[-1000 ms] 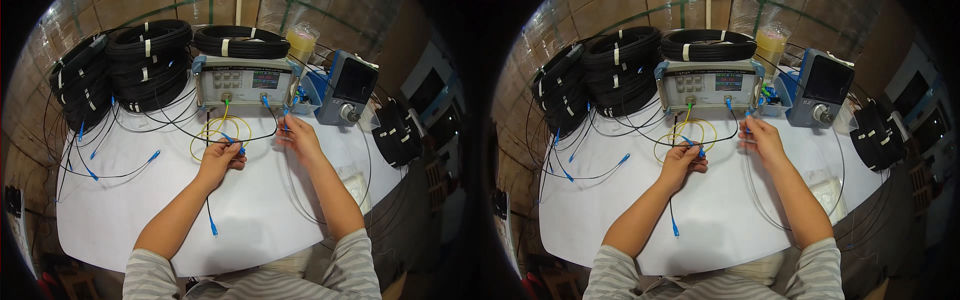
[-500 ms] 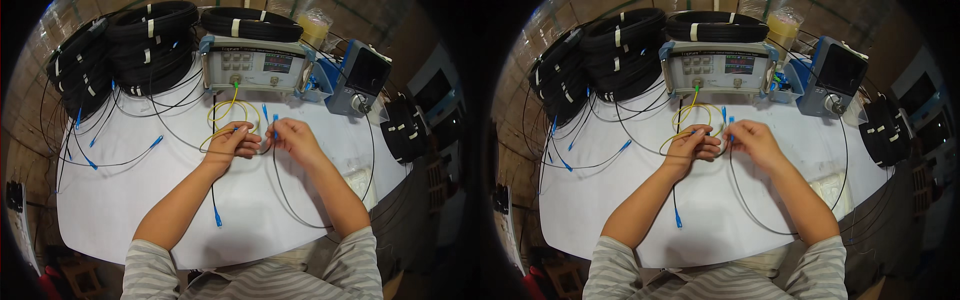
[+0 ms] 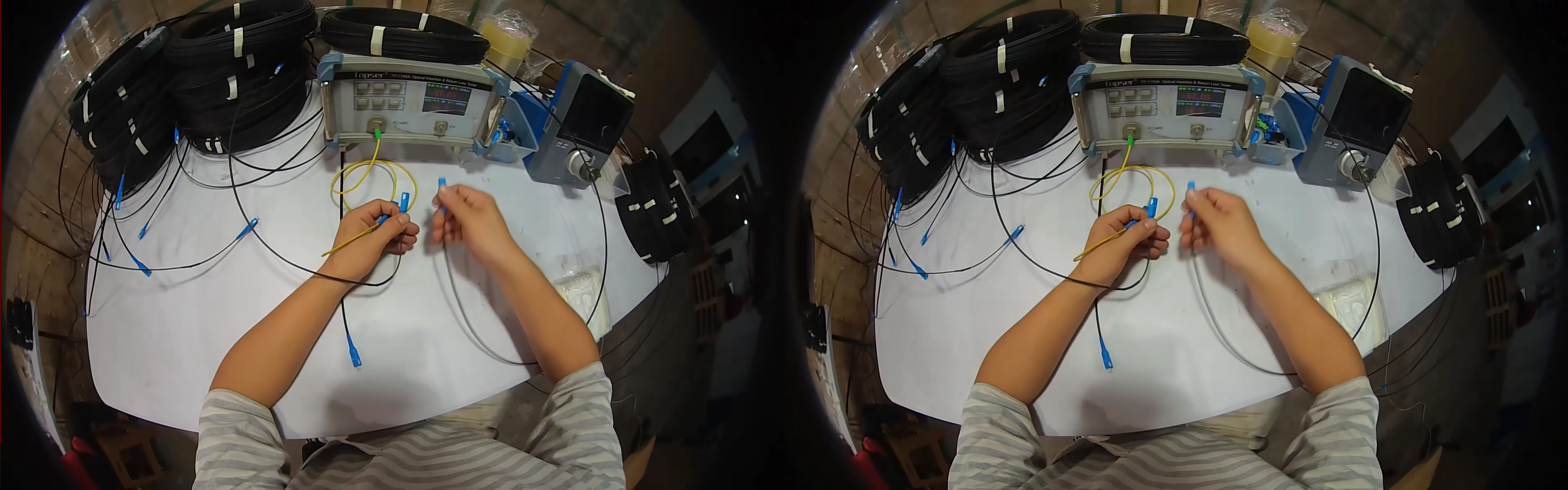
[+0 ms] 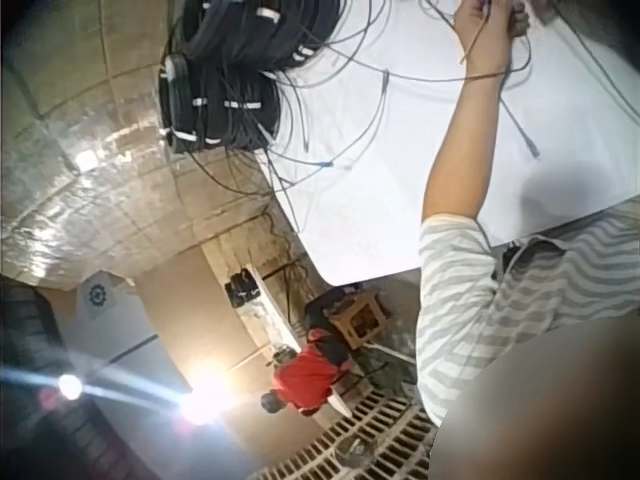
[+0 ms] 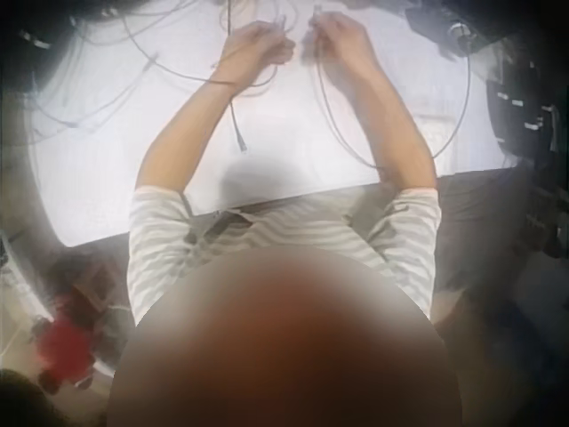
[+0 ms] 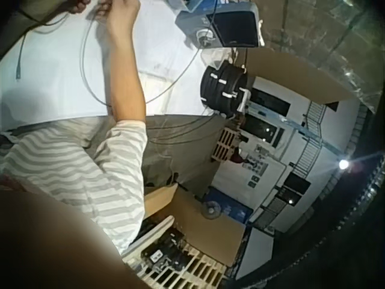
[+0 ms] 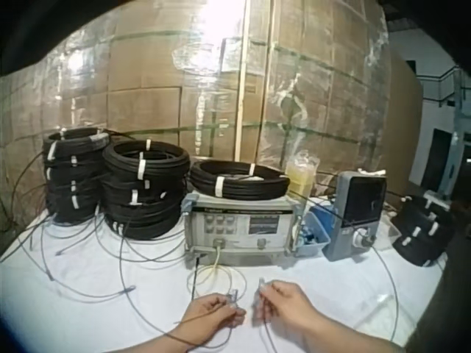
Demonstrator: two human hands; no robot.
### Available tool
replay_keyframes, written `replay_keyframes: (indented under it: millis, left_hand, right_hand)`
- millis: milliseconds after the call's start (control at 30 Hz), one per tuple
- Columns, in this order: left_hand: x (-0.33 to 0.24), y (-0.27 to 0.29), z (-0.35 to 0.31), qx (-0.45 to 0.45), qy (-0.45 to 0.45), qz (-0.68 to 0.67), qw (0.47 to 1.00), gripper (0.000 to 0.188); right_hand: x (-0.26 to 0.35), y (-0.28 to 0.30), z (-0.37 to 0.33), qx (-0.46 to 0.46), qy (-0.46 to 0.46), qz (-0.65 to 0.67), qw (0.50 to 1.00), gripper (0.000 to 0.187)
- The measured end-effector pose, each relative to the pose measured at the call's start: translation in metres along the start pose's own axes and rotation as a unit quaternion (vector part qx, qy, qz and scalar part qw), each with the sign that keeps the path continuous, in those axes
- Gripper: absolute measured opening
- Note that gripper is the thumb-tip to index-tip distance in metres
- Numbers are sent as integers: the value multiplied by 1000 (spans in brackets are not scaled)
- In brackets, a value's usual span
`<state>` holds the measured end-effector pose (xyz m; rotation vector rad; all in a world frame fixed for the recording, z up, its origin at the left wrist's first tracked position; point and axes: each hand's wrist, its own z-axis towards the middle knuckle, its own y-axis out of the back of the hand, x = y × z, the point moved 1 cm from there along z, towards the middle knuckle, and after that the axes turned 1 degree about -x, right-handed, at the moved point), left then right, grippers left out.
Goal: Testing the continuity and signal of fiber optic cables using a light source and power meter.
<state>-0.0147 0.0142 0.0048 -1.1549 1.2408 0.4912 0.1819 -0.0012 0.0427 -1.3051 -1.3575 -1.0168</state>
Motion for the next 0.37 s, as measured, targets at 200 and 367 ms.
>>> replay_keyframes:
  millis: [200, 367]
  left_hand:
    - [0, -4, -2, 16, 14, -3, 1000, 14]
    - [2, -2, -2, 22, 20, -2, 1000, 12]
  right_hand:
    - [13, 22, 60, -127, 106, -98, 981, 32]
    - [11, 23, 76, -148, 133, -153, 968, 31]
